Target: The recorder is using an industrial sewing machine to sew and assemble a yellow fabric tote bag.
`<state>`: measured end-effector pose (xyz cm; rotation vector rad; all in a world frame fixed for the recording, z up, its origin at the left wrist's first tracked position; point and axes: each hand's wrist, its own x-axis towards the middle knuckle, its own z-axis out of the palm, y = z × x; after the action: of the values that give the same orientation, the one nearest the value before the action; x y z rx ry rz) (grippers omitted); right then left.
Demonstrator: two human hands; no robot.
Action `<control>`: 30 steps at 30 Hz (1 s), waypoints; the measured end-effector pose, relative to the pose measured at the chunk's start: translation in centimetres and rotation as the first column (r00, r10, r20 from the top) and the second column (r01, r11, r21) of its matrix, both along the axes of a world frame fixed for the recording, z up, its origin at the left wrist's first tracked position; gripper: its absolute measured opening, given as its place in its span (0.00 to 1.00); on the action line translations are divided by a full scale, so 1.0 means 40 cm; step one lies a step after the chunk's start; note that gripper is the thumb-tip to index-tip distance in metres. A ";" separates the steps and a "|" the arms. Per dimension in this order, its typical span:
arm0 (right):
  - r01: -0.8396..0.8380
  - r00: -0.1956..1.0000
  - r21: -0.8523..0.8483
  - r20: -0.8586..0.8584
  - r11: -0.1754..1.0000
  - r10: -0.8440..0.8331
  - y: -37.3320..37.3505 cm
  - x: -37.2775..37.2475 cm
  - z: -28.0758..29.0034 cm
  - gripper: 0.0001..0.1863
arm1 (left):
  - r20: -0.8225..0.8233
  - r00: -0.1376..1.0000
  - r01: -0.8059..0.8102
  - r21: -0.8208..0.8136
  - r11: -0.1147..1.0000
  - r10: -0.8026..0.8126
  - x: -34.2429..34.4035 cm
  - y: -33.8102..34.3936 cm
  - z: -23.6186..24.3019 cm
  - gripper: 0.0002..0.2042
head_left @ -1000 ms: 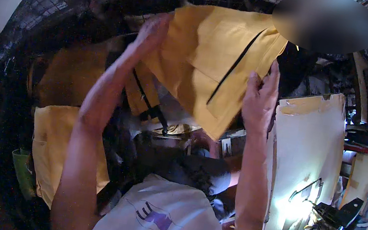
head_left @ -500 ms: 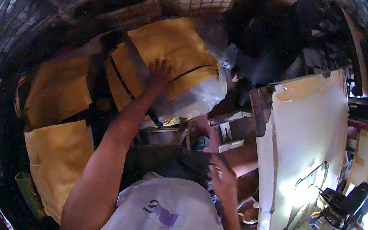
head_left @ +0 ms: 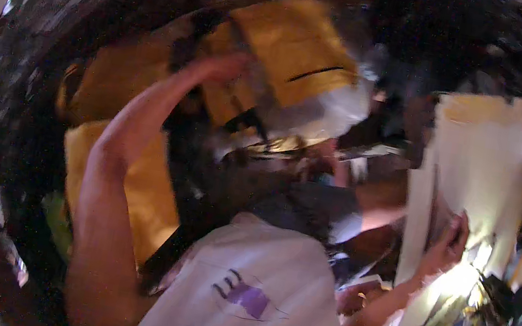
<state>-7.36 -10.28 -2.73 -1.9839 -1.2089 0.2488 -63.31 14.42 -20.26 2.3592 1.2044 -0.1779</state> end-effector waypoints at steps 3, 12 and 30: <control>0.100 0.993 -0.055 0.066 0.993 -0.096 -0.038 0.018 0.036 0.18 | -0.125 0.992 -0.008 -0.184 0.983 -0.015 0.038 -0.116 0.297 0.21; -0.006 0.999 -0.046 0.045 0.999 0.008 -0.020 0.016 0.019 0.19 | -0.422 0.885 -0.249 -0.070 0.966 0.197 -0.149 -0.468 0.450 0.27; -0.982 0.008 0.138 -0.654 0.130 0.757 -0.009 -0.702 -0.031 0.37 | 0.242 0.868 -0.406 -0.160 0.900 0.435 -0.034 -0.474 0.765 0.11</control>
<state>-35.44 -10.63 -3.96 -0.7665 -1.8997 1.7875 -64.65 -4.53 10.32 1.8958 1.4914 0.2199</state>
